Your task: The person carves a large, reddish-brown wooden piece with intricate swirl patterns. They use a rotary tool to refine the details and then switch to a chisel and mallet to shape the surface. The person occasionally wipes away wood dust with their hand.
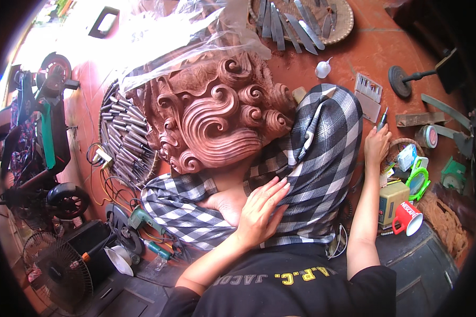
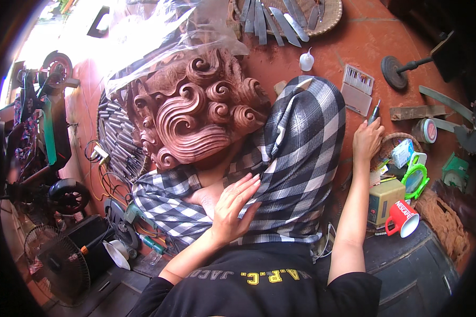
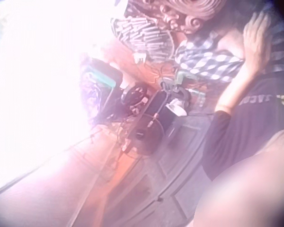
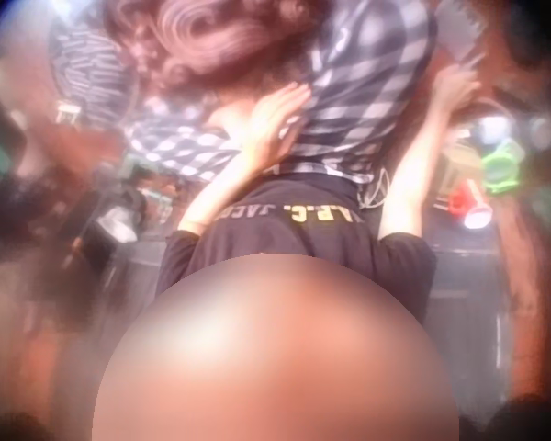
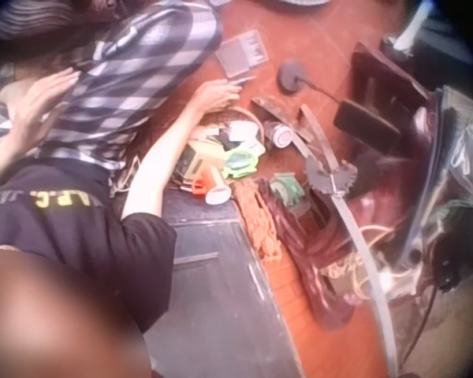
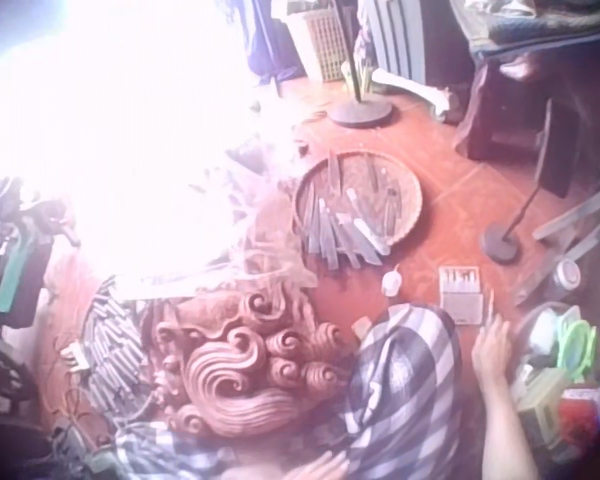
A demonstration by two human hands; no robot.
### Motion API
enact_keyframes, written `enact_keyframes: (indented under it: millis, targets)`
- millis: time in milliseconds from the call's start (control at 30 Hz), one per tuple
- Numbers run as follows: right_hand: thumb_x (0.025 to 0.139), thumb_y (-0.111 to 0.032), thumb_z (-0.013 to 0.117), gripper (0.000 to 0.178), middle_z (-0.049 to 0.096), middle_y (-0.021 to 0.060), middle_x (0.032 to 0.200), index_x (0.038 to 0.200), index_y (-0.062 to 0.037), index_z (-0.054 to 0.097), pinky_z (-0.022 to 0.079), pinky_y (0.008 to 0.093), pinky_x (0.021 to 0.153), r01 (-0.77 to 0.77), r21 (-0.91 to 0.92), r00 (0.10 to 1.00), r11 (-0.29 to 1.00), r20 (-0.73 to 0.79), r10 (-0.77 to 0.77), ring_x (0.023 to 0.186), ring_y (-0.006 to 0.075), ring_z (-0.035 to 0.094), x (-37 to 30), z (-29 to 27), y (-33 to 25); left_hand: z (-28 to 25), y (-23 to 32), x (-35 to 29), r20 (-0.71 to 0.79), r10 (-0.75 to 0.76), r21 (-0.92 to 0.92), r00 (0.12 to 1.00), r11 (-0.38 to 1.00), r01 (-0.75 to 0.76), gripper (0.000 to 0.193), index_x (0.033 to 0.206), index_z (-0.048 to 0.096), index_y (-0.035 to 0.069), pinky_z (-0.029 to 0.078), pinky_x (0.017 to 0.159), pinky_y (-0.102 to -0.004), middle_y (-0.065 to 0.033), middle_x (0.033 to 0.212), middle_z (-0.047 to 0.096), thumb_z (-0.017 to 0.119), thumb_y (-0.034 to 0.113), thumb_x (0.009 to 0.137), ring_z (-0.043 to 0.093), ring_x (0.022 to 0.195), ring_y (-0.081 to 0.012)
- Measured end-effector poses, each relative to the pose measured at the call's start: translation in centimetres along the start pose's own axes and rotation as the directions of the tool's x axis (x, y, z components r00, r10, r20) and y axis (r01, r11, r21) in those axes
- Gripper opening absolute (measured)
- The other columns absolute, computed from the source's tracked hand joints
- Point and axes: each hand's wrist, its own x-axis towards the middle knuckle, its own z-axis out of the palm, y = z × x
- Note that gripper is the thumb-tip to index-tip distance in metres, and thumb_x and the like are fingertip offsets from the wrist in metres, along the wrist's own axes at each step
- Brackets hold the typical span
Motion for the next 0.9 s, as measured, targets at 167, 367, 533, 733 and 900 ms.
enact_keyframes:
  millis: [167,367,533,733,900]
  targets:
    - [0.093,-0.033,0.056,0.055,0.056,0.0226,0.107,0.134,0.0041,0.046,0.051,0.0469,0.081,0.017,-0.014,1.0,1.0,0.001,-0.017,0.096,0.0392,0.06,-0.6,-0.5,-0.2,-0.3,-0.4,1.2,-0.006,0.052,-0.006,0.999,0.999,-0.052,0.051,0.126,0.058,-0.001,0.048,0.096,-0.0392,-0.0161,0.125,0.063,0.072,-0.002,0.076,0.06,0.118,-0.0312]
    - [0.093,-0.037,0.057,0.06,0.055,0.0229,0.111,0.134,0.0057,0.048,0.046,0.046,0.09,0.113,-0.014,0.99,0.993,-0.082,-0.114,0.101,0.0397,0.056,-1.5,-1.1,0.1,-1.7,-0.7,1.9,-0.101,0.124,0.022,0.987,0.992,-0.123,0.039,0.116,0.063,-0.001,0.053,0.085,-0.0371,-0.0127,0.11,0.068,0.071,-0.002,0.078,0.067,0.102,-0.0275]
    - [0.092,-0.035,0.06,0.06,0.055,0.0226,0.11,0.134,0.006,0.047,0.047,0.0455,0.086,0.164,0.006,0.983,0.986,-0.08,-0.163,0.099,0.0393,0.057,-1.8,-0.4,0.9,-3.6,-1.8,2.7,-0.188,0.106,0.086,0.976,0.992,-0.092,0.032,0.107,0.067,0.001,0.055,0.075,-0.034,-0.0107,0.096,0.071,0.072,-0.003,0.076,0.07,0.086,-0.0245]
    - [0.091,-0.034,0.062,0.062,0.054,0.0222,0.108,0.136,0.0054,0.046,0.048,0.0444,0.082,0.189,-0.009,0.97,0.982,-0.155,-0.188,0.097,0.0383,0.058,-1.8,-0.4,0.4,-3.7,-2.4,2.3,-0.186,0.081,0.088,0.979,0.994,-0.066,0.027,0.104,0.069,0.001,0.055,0.073,-0.0321,-0.0096,0.093,0.073,0.068,-0.007,0.078,0.071,0.082,-0.0249]
    - [0.091,-0.024,0.064,0.04,0.056,0.0186,0.1,0.12,0.0008,0.054,0.047,0.0419,0.075,0.315,0.267,0.94,0.911,-0.218,-0.261,0.088,0.0362,0.058,-3.9,-3.9,-1.1,-3.7,-2.2,1.4,-0.194,0.13,0.097,0.972,0.989,-0.113,0.028,0.103,0.069,0.001,0.055,0.072,-0.0333,-0.0121,0.089,0.071,0.071,-0.004,0.076,0.071,0.082,-0.025]
